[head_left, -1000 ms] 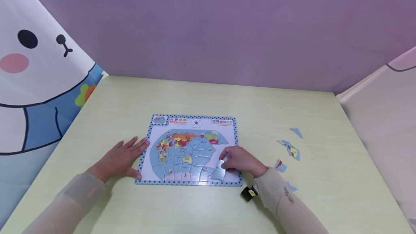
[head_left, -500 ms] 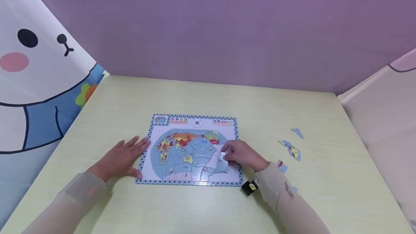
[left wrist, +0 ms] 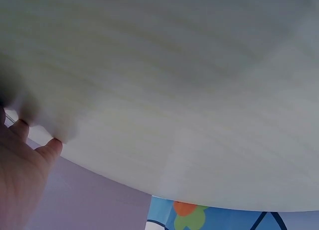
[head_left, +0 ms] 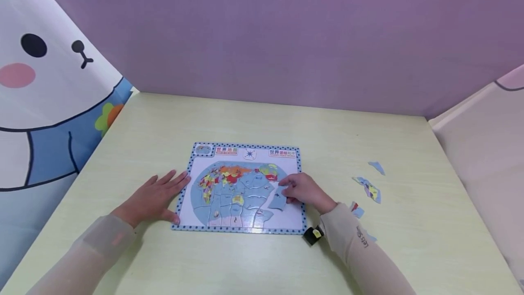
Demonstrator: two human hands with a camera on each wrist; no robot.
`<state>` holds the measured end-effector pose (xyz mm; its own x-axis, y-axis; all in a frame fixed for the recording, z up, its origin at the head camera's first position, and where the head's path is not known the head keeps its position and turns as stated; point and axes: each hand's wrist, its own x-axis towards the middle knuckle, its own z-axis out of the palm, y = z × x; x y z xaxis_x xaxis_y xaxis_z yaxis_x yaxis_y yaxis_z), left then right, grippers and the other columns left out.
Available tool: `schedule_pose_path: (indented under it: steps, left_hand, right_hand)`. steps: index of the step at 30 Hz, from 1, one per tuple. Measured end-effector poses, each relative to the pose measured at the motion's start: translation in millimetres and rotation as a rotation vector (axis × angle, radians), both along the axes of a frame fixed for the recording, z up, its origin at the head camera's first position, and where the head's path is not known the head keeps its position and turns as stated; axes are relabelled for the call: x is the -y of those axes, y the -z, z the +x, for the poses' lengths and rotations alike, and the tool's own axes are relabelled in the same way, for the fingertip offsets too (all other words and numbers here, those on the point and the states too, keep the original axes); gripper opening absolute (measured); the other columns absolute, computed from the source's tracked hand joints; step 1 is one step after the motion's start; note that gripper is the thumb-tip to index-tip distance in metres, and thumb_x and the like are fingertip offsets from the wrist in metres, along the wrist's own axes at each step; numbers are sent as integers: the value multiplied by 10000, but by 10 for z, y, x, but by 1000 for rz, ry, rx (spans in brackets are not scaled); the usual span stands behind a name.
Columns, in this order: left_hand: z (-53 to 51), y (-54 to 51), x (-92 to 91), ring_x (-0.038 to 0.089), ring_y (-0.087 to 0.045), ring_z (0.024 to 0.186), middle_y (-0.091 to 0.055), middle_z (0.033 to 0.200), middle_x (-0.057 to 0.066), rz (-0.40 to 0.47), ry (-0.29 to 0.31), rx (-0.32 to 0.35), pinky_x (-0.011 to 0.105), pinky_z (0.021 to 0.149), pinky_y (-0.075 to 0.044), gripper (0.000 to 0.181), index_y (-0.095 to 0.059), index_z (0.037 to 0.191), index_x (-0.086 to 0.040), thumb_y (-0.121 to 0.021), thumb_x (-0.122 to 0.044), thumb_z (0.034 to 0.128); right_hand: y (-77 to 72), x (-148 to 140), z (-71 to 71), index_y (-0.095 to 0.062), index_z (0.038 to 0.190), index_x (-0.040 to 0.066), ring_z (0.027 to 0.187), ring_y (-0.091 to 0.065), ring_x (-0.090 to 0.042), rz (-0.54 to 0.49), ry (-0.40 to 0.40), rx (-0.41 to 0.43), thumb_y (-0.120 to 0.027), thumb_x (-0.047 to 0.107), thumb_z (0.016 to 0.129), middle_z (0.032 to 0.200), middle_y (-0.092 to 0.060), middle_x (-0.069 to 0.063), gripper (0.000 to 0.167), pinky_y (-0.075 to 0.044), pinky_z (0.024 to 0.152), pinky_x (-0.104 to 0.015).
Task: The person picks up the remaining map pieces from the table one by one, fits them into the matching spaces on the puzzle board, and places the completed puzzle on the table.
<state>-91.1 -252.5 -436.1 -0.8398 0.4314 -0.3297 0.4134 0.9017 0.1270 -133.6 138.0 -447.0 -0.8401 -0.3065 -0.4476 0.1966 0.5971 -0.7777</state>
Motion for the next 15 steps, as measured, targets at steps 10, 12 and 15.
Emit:
schedule_pose_path:
  steps: [10, 12, 15]
  left_hand:
    - [3, -29, -21, 445, -186, 1401, -301, 1532, 161, -2, 5, 4, 689, 1043, -201, 1107, -310, 1487, -43, -707, -668, 663]
    - [2, -26, -18, 446, -187, 1400, -302, 1532, 161, -4, 7, 2, 690, 1042, -204, 1106, -313, 1486, -43, -707, -669, 663]
    - [4, -15, -9, 444, -188, 1400, -307, 1531, 159, -3, 9, -3, 689, 1040, -207, 1104, -317, 1485, -46, -711, -667, 661]
  right_hand:
    - [2, 82, 36, -659, 1100, -26, 596, -607, -164, 5, 35, -22, -649, 51, 887, 716, -641, -57, 226, -519, 576, -256]
    - [-3, 97, 46, -661, 1098, -24, 597, -605, -160, 16, 35, -29, -646, 55, 892, 719, -639, -51, 221, -517, 578, -253]
    - [2, 124, 76, -663, 1092, -24, 591, -600, -153, 32, 26, -53, -645, 57, 896, 713, -636, -44, 213, -509, 574, -249]
